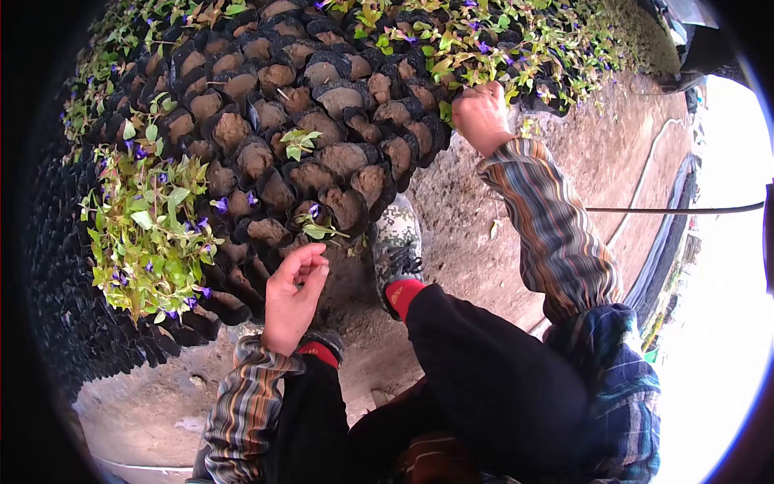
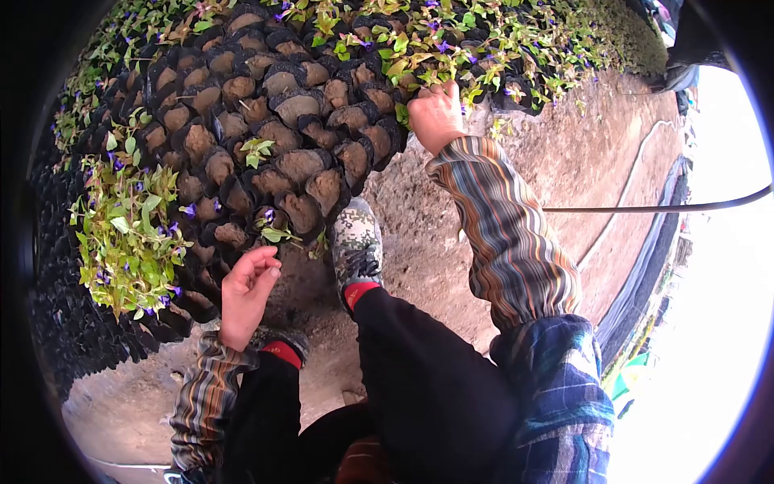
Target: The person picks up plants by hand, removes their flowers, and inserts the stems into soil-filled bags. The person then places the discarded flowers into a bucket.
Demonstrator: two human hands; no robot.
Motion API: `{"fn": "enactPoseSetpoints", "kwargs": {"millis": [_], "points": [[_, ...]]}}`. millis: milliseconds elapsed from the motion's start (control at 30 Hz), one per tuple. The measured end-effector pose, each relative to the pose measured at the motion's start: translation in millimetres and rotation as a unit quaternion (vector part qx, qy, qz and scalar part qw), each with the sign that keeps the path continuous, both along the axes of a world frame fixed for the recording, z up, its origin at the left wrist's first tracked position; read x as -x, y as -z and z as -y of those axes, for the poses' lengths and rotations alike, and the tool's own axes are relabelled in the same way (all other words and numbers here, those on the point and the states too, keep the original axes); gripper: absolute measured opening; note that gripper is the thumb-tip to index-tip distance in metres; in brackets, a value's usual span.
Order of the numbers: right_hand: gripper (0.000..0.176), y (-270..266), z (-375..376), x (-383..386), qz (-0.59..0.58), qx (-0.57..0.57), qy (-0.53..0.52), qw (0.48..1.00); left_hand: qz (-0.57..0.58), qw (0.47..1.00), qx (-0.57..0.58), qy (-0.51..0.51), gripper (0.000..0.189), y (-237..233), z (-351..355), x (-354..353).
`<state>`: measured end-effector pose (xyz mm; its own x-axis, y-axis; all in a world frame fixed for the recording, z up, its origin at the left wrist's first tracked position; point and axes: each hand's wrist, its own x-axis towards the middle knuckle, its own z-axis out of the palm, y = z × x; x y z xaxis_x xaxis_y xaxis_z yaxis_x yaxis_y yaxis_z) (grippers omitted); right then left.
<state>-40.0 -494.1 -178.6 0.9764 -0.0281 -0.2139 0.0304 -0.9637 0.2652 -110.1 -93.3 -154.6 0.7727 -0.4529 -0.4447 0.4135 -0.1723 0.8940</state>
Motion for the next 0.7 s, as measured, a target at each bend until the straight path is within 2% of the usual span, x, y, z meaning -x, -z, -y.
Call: {"fn": "enactPoseSetpoints", "kwargs": {"millis": [233,300,367,433,467,500,567,667,700], "points": [[0.013,23,-10,3,0.013,0.036,-0.019,0.999,-0.007,1.0,-0.003,-0.003,0.027,-4,0,-2],[0.011,11,-20,3,-0.01,0.057,0.02,0.998,-0.01,1.0,0.001,-0.016,0.027,-2,-6,-2],[0.014,-8,-48,8,0.141,0.003,-0.032,0.989,-0.004,0.997,0.014,-0.074,0.026,0,-14,-4],[0.015,-34,-97,14,0.146,-0.222,-0.038,0.963,-0.004,0.991,0.016,-0.132,0.024,1,-21,-10],[0.014,-41,-124,18,0.055,-0.357,-0.027,0.932,0.002,0.989,0.009,-0.144,0.024,2,-24,-12],[0.013,-44,-150,21,-0.038,-0.482,-0.014,0.875,0.008,0.988,0.001,-0.156,0.024,2,-25,-13],[0.015,-38,-191,33,-0.085,-0.428,-0.117,0.892,-0.014,0.988,-0.01,-0.152,0.023,0,-26,-15],[0.018,-8,-210,37,-0.086,-0.229,-0.17,0.955,-0.023,0.99,0.001,-0.138,0.023,0,-24,-12],[0.018,-7,-208,36,-0.114,-0.299,-0.121,0.94,-0.023,0.991,0.01,-0.133,0.022,2,-24,-10]]}}
